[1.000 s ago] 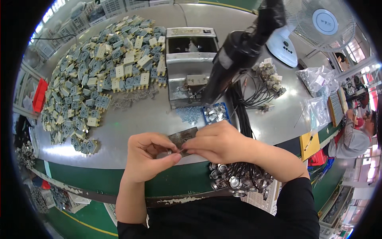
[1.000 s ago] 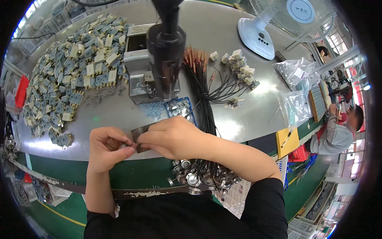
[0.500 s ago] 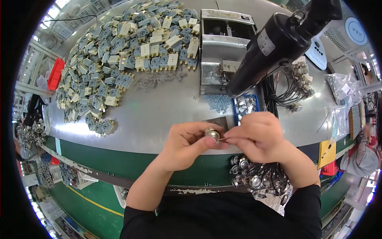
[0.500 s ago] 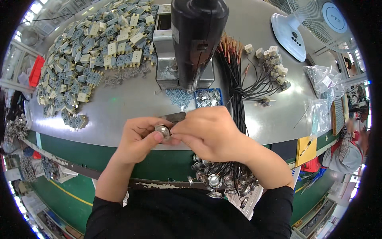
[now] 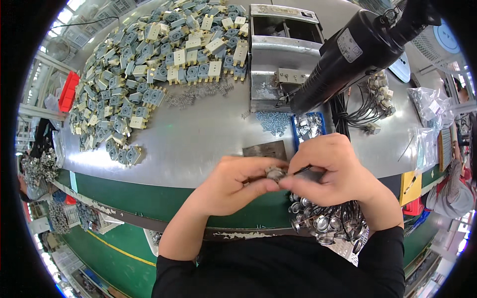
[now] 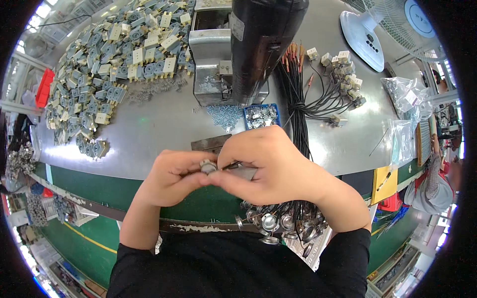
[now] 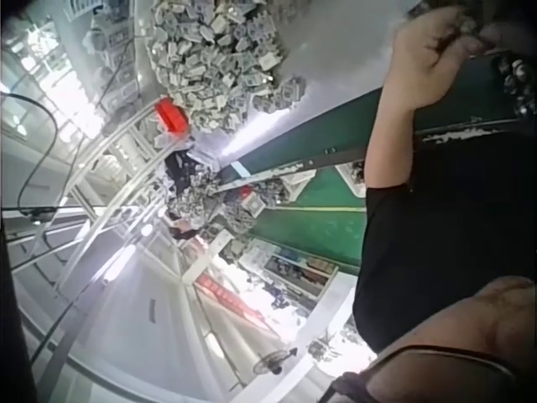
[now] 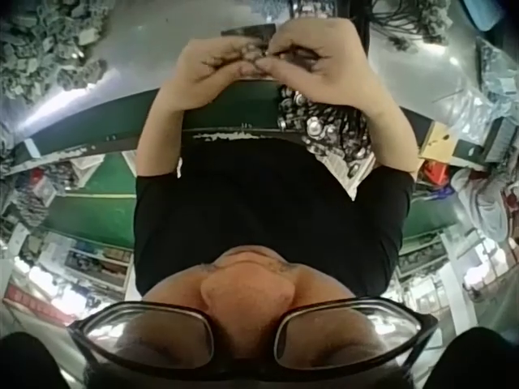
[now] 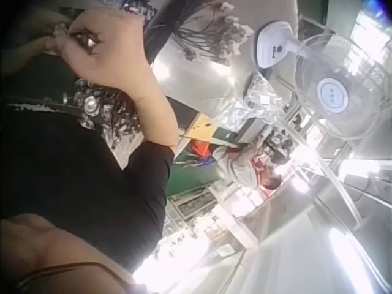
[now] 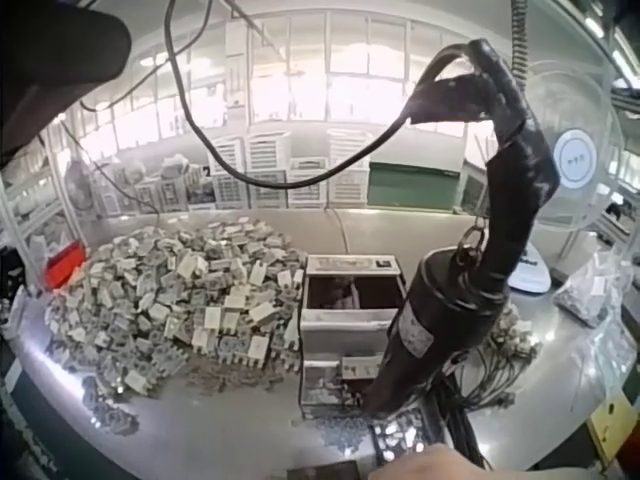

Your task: Assembling small electronic components by connecting wires and using an electric screwdriver.

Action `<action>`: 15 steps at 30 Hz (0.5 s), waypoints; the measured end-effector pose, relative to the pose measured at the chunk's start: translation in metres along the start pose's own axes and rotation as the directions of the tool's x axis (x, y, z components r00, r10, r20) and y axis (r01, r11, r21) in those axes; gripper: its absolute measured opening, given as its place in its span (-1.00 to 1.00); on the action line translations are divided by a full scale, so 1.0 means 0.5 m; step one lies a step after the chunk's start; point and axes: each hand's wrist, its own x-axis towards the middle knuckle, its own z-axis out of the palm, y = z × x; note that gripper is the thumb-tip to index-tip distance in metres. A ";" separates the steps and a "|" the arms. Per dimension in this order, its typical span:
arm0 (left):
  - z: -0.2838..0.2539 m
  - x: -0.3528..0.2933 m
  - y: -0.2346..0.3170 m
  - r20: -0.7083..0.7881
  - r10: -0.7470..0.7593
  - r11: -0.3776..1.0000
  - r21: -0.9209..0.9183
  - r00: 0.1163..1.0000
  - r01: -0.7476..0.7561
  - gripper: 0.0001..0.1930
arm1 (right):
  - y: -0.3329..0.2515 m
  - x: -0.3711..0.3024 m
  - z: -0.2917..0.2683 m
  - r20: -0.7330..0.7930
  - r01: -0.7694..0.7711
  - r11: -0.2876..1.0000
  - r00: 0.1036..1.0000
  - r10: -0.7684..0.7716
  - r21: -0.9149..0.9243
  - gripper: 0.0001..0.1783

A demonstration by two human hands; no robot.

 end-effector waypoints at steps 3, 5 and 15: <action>-0.001 -0.002 0.005 0.051 0.038 0.933 0.357 0.998 -0.053 -0.72 | 0.005 0.007 -0.001 0.071 0.031 0.999 0.997 -0.029 -0.034 -0.75; 0.006 -0.003 0.001 0.023 0.030 0.933 0.358 0.999 -0.037 -0.75 | 0.012 0.014 -0.008 0.105 0.046 0.999 0.993 -0.044 -0.021 -0.69; 0.048 -0.005 -0.039 0.031 0.156 0.984 0.087 0.987 -0.158 -0.81 | 0.059 0.018 -0.019 0.465 -0.476 0.801 0.837 0.288 0.362 -0.72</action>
